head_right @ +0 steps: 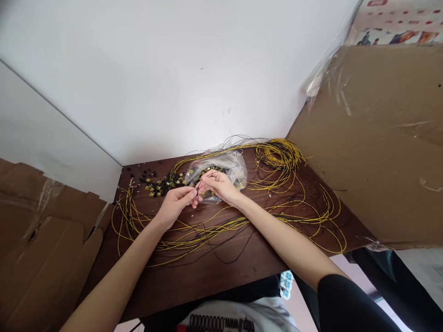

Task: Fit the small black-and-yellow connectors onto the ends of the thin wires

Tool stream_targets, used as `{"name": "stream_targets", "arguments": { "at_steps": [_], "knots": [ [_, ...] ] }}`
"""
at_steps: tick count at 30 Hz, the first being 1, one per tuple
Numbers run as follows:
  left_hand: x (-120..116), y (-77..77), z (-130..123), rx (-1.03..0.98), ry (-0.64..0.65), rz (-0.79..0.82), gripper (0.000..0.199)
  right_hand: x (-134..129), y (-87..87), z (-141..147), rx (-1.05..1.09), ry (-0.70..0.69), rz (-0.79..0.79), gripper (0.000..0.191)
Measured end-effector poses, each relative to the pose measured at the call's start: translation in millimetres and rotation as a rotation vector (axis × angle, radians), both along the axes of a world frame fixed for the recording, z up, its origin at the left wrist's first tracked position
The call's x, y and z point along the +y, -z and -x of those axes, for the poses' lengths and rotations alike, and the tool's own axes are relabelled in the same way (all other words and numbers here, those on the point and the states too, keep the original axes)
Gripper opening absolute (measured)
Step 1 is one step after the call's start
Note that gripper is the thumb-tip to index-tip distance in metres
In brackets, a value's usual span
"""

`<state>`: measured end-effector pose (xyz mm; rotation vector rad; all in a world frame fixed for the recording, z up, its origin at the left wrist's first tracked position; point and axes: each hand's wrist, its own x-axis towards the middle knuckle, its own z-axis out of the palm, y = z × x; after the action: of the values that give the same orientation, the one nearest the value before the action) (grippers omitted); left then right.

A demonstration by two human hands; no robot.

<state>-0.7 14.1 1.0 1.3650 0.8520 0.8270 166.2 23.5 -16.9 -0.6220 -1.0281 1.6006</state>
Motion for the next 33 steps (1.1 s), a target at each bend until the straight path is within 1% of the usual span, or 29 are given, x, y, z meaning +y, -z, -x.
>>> {"name": "stream_targets", "arguments": {
  "at_steps": [3, 6, 9, 13, 17, 24, 26, 30, 33],
  "knots": [
    [0.2, 0.2, 0.0, -0.003, 0.002, 0.001, 0.023, -0.8, -0.6, -0.1, -0.006, 0.008, -0.013, 0.021],
    [0.1, 0.2, -0.2, -0.015, -0.003, 0.006, 0.023, -2.7, -0.4, -0.9, -0.077, 0.01, -0.048, 0.022],
    [0.4, 0.3, -0.3, -0.015, -0.01, 0.018, 0.023, -2.6, 1.6, -0.9, -0.127, 0.006, -0.079, 0.019],
    [0.6, -0.3, -0.3, -0.012, -0.006, 0.023, 0.024, 0.6, 4.8, 1.0, -0.063, 0.015, -0.061, 0.021],
    [-0.1, -1.3, -0.5, -0.012, -0.015, 0.023, 0.023, 0.6, 3.8, 1.8, -0.006, 0.016, -0.044, 0.023],
    [-1.1, -2.0, -0.8, -0.012, -0.02, 0.034, 0.024, -2.7, -0.5, -0.9, -0.173, 0.026, -0.122, 0.017],
    [-1.0, -2.4, -0.7, -0.004, -0.016, 0.028, 0.024, -2.2, -0.5, -0.5, -0.163, 0.027, -0.105, 0.017],
    [0.3, -1.4, 0.0, -0.018, -0.013, 0.042, 0.024, -1.2, 0.8, 1.9, -0.076, 0.027, -0.073, 0.019],
    [1.8, 1.0, 0.6, -0.081, -0.006, 0.079, 0.023, -1.7, 1.5, 3.6, -0.071, 0.077, -0.09, 0.021]
  ]
}}
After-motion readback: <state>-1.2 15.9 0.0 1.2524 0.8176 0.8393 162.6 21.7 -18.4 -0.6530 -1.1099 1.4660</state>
